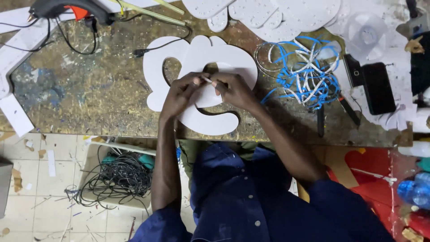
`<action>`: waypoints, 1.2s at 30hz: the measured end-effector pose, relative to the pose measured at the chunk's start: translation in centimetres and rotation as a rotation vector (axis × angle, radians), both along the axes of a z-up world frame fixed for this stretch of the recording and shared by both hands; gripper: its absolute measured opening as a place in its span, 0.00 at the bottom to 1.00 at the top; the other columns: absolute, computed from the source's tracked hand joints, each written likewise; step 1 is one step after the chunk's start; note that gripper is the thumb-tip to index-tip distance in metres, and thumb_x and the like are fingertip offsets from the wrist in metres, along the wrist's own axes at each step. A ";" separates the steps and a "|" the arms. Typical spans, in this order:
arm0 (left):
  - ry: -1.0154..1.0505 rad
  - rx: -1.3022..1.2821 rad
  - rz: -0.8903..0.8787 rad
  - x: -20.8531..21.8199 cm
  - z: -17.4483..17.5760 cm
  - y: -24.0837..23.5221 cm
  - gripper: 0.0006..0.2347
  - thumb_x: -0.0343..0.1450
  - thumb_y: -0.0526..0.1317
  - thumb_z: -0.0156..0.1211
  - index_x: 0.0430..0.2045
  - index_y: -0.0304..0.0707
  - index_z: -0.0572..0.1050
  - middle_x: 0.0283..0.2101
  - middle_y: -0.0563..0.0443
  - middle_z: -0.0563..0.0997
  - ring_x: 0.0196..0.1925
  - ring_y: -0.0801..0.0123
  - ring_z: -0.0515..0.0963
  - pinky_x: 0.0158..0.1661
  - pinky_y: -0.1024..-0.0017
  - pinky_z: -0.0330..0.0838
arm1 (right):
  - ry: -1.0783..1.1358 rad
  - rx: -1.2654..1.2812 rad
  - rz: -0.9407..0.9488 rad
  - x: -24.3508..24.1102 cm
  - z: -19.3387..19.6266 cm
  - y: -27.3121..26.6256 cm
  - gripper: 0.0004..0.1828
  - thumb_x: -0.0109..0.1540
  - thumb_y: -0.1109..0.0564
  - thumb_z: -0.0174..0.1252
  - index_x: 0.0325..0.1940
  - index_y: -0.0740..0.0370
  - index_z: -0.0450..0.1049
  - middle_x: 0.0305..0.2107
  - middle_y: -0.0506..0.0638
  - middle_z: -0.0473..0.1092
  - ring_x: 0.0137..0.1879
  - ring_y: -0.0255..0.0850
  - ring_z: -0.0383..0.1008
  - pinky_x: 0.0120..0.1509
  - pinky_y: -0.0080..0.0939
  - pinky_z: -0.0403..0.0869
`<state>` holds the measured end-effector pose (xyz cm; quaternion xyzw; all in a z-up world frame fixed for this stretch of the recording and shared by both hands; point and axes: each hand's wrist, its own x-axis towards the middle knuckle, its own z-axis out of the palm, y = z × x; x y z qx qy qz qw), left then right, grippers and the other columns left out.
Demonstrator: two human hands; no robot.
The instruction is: Attaching an LED strip to a sign letter cutout by peeling the adhesive backing, pressing it down, and cutting it to size with snips.
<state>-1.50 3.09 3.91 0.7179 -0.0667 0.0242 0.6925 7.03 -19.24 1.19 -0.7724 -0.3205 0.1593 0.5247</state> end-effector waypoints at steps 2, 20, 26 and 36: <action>-0.054 -0.082 0.079 -0.3 -0.5 0.4 0.15 0.81 0.46 0.69 0.54 0.33 0.87 0.56 0.34 0.87 0.60 0.51 0.87 0.64 0.51 0.78 | 0.100 0.102 0.035 0.4 -0.3 0.4 0.13 0.75 0.68 0.53 0.56 0.65 0.83 0.26 0.53 0.78 0.26 0.40 0.80 0.38 0.43 0.80; -0.222 -0.160 0.630 -0.9 -2.8 -2.5 0.03 0.80 0.30 0.70 0.36 0.31 0.86 0.28 0.48 0.83 0.33 0.68 0.82 0.42 0.68 0.81 | 0.254 0.046 0.127 -0.9 0.8 -6.5 0.16 0.77 0.62 0.57 0.66 0.72 0.80 0.29 0.60 0.80 0.25 0.41 0.81 0.31 0.39 0.78; -0.312 -0.194 0.832 -1.1 -2.0 -0.7 0.03 0.80 0.29 0.69 0.37 0.32 0.84 0.27 0.47 0.83 0.29 0.69 0.81 0.39 0.70 0.79 | 0.253 -0.128 0.100 -0.9 2.9 -13.2 0.17 0.74 0.66 0.58 0.65 0.78 0.79 0.31 0.65 0.79 0.27 0.45 0.80 0.33 0.45 0.79; -0.204 -0.198 0.526 0.2 -1.5 -4.6 0.04 0.81 0.31 0.69 0.39 0.28 0.86 0.29 0.43 0.85 0.34 0.67 0.84 0.45 0.66 0.82 | -0.345 -0.032 -0.193 0.4 3.6 -10.2 0.27 0.68 0.75 0.67 0.71 0.63 0.83 0.60 0.67 0.78 0.62 0.68 0.82 0.68 0.63 0.79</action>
